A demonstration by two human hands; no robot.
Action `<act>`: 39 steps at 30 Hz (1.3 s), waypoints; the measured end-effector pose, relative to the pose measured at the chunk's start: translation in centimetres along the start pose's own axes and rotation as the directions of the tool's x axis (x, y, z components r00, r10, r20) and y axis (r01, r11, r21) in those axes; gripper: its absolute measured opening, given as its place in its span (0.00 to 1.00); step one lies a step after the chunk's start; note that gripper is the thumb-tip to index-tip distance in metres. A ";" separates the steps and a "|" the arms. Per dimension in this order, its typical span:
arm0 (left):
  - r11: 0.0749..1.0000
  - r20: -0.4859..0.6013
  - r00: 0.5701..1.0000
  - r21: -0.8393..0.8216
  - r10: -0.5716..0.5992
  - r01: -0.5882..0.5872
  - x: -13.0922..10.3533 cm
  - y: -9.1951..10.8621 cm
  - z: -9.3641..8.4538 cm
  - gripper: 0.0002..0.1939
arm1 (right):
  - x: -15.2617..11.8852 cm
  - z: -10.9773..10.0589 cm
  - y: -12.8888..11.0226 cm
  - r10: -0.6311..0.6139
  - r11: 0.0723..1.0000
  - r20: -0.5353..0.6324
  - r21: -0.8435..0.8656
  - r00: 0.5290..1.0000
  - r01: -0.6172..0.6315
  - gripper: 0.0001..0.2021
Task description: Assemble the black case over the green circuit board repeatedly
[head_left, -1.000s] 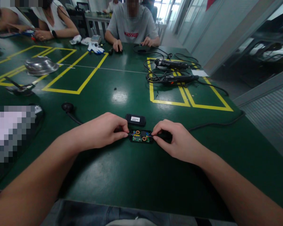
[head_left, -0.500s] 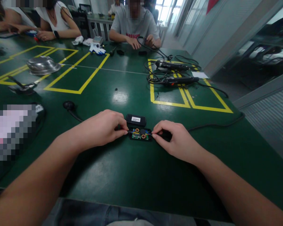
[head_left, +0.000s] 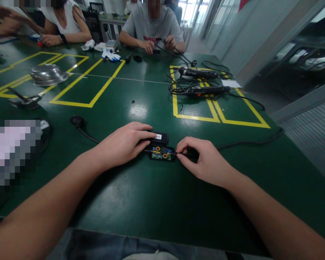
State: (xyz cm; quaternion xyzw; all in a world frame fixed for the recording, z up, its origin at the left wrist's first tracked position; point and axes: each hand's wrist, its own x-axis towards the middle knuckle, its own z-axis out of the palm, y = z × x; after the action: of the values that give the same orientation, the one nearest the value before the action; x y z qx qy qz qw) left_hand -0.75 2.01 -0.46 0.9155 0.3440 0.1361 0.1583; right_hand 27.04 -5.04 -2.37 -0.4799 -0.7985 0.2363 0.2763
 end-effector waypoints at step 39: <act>0.996 0.106 0.993 -0.072 0.054 -0.046 -0.2 2.4 -0.8 0.12 | 0.0 0.3 -0.6 -0.075 0.996 0.027 -0.055 0.997 0.077 0.10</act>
State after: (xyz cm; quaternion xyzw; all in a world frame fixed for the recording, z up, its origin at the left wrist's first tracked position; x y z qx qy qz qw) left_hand 0.21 0.35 1.13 0.9237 0.3070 0.1024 0.2050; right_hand 26.45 -5.38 -2.21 -0.4536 -0.8258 0.2092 0.2617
